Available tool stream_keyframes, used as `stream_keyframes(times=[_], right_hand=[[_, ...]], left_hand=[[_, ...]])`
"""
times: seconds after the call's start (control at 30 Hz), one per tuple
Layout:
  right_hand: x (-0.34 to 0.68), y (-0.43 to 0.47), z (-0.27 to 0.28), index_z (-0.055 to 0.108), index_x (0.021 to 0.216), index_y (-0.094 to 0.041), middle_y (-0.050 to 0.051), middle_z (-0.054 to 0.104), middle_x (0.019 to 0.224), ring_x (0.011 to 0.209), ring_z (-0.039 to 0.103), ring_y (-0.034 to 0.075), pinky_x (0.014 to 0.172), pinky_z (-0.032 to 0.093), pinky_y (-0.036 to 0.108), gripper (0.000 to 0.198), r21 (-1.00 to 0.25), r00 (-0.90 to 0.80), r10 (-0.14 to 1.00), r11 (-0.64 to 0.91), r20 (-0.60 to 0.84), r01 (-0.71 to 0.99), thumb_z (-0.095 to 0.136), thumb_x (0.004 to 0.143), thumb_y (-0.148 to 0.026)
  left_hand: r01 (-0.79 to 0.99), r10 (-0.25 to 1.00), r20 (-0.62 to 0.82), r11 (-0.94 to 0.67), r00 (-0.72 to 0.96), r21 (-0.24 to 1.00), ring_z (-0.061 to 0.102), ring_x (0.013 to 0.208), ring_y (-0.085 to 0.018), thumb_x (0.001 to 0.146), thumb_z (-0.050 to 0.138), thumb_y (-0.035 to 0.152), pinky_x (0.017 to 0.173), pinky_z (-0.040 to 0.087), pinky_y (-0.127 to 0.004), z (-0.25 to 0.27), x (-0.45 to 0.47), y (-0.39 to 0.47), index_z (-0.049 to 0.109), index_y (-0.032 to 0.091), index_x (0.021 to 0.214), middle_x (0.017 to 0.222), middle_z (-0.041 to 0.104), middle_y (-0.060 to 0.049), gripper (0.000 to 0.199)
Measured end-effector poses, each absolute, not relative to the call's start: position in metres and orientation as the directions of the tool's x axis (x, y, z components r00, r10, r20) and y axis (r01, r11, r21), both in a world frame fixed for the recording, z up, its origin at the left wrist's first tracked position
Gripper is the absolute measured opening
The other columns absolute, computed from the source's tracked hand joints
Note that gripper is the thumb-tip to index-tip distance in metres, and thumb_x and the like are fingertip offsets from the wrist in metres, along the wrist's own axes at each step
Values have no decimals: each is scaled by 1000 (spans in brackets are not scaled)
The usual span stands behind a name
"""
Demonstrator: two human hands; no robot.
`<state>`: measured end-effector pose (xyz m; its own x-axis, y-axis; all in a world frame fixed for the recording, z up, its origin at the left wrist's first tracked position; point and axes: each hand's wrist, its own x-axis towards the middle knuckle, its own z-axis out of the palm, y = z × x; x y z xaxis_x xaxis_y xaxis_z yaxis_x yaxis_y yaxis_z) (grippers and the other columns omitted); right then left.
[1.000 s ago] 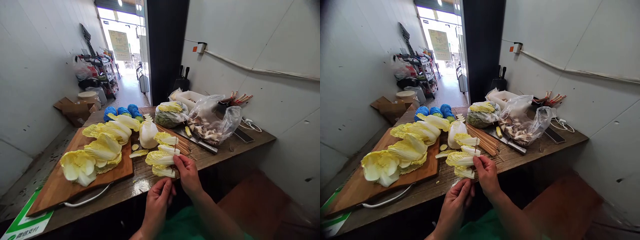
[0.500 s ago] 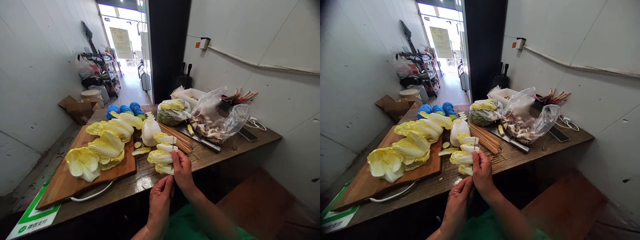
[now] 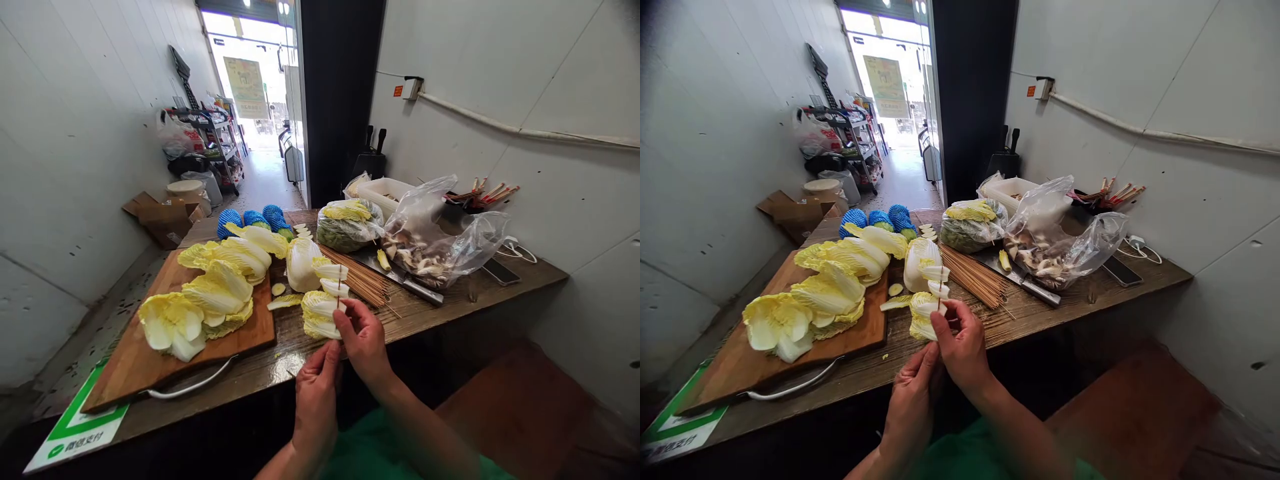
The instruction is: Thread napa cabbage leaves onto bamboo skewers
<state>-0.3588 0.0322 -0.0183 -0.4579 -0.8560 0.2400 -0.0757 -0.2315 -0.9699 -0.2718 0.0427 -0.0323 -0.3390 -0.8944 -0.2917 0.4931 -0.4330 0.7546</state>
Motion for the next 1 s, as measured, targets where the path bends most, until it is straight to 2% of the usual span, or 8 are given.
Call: stream_keyframes(times=[0.17,0.3,0.6,0.83,0.93,1.0], right_hand=[[-357,36,-17,60,76,-15,1,60,70,66,55,14,61,43,23,25,-970,-432,-869,-220,241,-99,55,84,-39],[-354,33,-19,59,73,-15,-1,57,64,59,51,11,55,41,21,26,-963,-479,-835,-232,269,-137,53,85,-38],[-351,30,-22,60,74,-16,-1,58,64,59,52,11,57,40,21,27,-948,-572,-758,-208,312,-242,52,86,-38],[-352,28,-21,62,83,-15,3,65,70,64,60,14,61,46,24,28,-969,-575,-780,-202,245,-139,52,85,-41],[-352,33,-20,62,97,-15,4,66,81,72,61,15,66,48,24,29,-974,-508,-831,-208,226,-93,57,82,-40],[-353,38,-20,63,97,-14,4,66,81,73,60,16,67,47,24,30,-977,-427,-880,-181,211,-109,62,78,-38]], left_hand=[[505,-914,-249,-387,-321,772,61,92,-20,64,75,36,91,43,-32,-30,-271,38,73,17,79,84,70,-5,24],[504,-918,-250,-380,-308,775,61,93,-20,67,73,36,96,39,-34,-36,-272,39,73,16,85,87,70,-6,27],[510,-908,-255,-401,-333,761,62,86,-18,65,74,36,87,43,-29,-35,-273,43,75,19,84,82,71,-5,26],[530,-901,-281,-424,-331,735,62,92,-21,60,77,36,92,42,-33,-36,-275,43,75,19,83,82,71,-5,28],[522,-918,-264,-386,-296,760,62,94,-22,61,77,38,95,40,-33,-33,-273,40,75,20,84,86,71,-5,29],[477,-944,-225,-316,-240,820,61,96,-23,63,74,41,96,40,-34,-30,-271,37,75,20,85,89,71,-5,30]])
